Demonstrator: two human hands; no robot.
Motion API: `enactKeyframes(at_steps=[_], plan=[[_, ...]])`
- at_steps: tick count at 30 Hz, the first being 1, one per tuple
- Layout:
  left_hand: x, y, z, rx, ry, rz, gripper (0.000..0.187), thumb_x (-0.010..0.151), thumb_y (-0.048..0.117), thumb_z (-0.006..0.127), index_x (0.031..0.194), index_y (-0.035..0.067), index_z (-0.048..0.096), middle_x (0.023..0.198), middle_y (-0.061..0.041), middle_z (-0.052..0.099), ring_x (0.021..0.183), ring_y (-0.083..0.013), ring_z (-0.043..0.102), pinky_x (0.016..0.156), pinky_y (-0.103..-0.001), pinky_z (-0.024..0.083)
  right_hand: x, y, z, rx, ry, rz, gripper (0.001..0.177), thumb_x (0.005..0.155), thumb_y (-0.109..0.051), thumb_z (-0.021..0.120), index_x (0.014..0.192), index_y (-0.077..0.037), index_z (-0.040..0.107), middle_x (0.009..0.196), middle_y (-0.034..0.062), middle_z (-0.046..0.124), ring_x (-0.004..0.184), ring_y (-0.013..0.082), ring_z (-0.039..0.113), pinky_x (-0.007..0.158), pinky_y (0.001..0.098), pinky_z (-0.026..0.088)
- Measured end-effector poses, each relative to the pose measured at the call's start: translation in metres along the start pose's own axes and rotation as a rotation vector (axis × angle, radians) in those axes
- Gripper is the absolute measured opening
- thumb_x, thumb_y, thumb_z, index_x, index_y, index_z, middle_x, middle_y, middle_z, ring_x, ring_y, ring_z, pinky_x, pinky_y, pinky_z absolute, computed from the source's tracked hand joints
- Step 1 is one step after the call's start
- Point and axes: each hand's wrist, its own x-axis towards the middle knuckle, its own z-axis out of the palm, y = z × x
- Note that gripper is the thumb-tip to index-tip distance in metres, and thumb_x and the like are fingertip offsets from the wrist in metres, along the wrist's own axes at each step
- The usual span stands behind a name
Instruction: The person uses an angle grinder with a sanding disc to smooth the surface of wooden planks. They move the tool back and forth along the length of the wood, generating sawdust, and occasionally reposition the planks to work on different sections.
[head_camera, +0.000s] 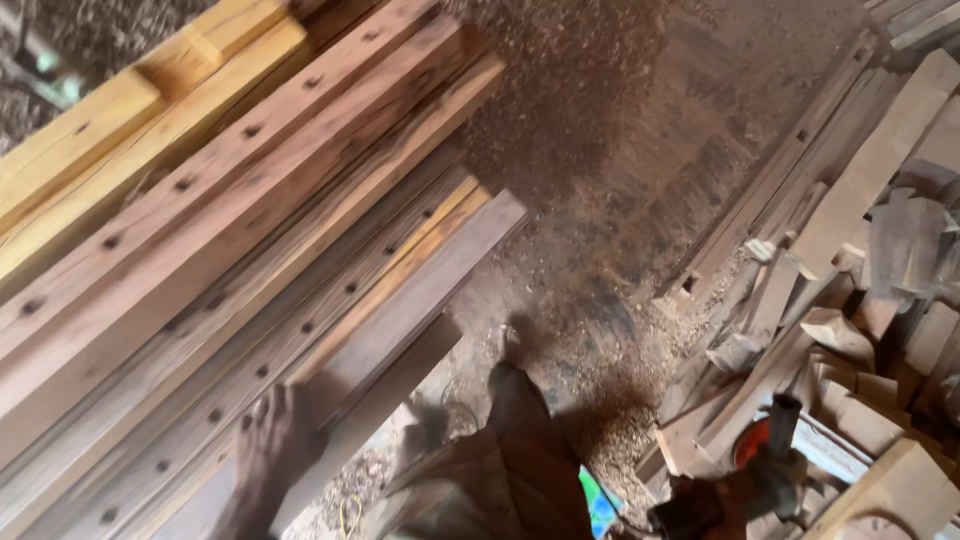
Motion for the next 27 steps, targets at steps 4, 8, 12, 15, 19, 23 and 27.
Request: enactKeyframes(at_steps=[4, 8, 12, 15, 19, 23, 27], plan=[[-0.006, 0.039, -0.013, -0.044, 0.004, -0.003, 0.069, 0.068, 0.037, 0.085, 0.122, 0.012, 0.051, 0.117, -0.011, 0.061, 0.110, -0.0318, 0.068, 0.091, -0.050, 0.055, 0.069, -0.033, 0.012, -0.011, 0.056, -0.003, 0.033, 0.107, -0.035, 0.061, 0.110, -0.002, 0.062, 0.093, 0.0128, 0.066, 0.082, 0.0264, 0.065, 0.070, 0.0369, 0.055], [0.024, 0.109, -0.028, -0.120, -0.157, -0.011, 0.081, 0.060, 0.035, 0.091, 0.129, 0.020, 0.052, 0.115, -0.008, 0.061, 0.109, -0.0308, 0.068, 0.094, -0.048, 0.056, 0.134, -0.066, 0.023, -0.016, 0.063, 0.006, 0.033, 0.107, -0.035, 0.061, 0.112, -0.002, 0.061, 0.094, 0.0128, 0.066, 0.083, 0.0268, 0.065, 0.071, 0.0381, 0.055], [0.076, 0.207, -0.037, -0.280, -0.255, 0.005, 0.071, 0.058, 0.037, 0.093, 0.116, 0.019, 0.056, 0.111, -0.006, 0.066, 0.107, -0.0278, 0.071, 0.094, -0.044, 0.058, 0.189, -0.097, 0.026, -0.011, 0.068, 0.009, 0.033, 0.106, -0.035, 0.061, 0.113, -0.003, 0.061, 0.096, 0.0129, 0.065, 0.084, 0.0272, 0.065, 0.073, 0.0392, 0.055], [0.118, 0.278, -0.048, -0.372, -0.331, 0.083, 0.065, 0.066, 0.036, 0.084, 0.120, 0.017, 0.054, 0.113, -0.008, 0.067, 0.105, -0.0284, 0.071, 0.092, -0.045, 0.059, 0.223, -0.128, 0.020, -0.022, 0.093, -0.016, 0.033, 0.106, -0.034, 0.061, 0.114, -0.003, 0.060, 0.097, 0.0129, 0.065, 0.085, 0.0275, 0.065, 0.074, 0.0401, 0.055], [0.186, 0.369, -0.072, -0.456, -0.322, 0.224, 0.057, 0.077, 0.034, 0.072, 0.127, 0.015, 0.051, 0.115, -0.011, 0.067, 0.103, -0.0292, 0.072, 0.090, -0.046, 0.060, 0.257, -0.171, 0.011, -0.011, 0.138, -0.071, 0.033, 0.106, -0.034, 0.060, 0.116, -0.003, 0.060, 0.098, 0.0129, 0.065, 0.086, 0.0279, 0.065, 0.075, 0.0412, 0.055], [0.280, 0.465, -0.108, -0.565, -0.235, 0.340, 0.050, 0.088, 0.032, 0.060, 0.133, 0.013, 0.048, 0.118, -0.013, 0.067, 0.101, -0.0301, 0.072, 0.088, -0.047, 0.061, 0.292, -0.212, 0.015, -0.011, 0.165, -0.125, 0.033, 0.106, -0.034, 0.060, 0.117, -0.003, 0.059, 0.100, 0.0129, 0.065, 0.088, 0.0283, 0.065, 0.076, 0.0424, 0.055], [0.366, 0.542, -0.148, -0.620, -0.143, 0.338, 0.044, 0.099, 0.030, 0.048, 0.139, 0.011, 0.045, 0.121, -0.015, 0.068, 0.099, -0.0309, 0.073, 0.086, -0.049, 0.063, 0.309, -0.222, 0.021, -0.048, 0.176, -0.102, 0.033, 0.106, -0.033, 0.060, 0.119, -0.003, 0.058, 0.101, 0.0129, 0.065, 0.089, 0.0287, 0.065, 0.078, 0.0436, 0.055]])
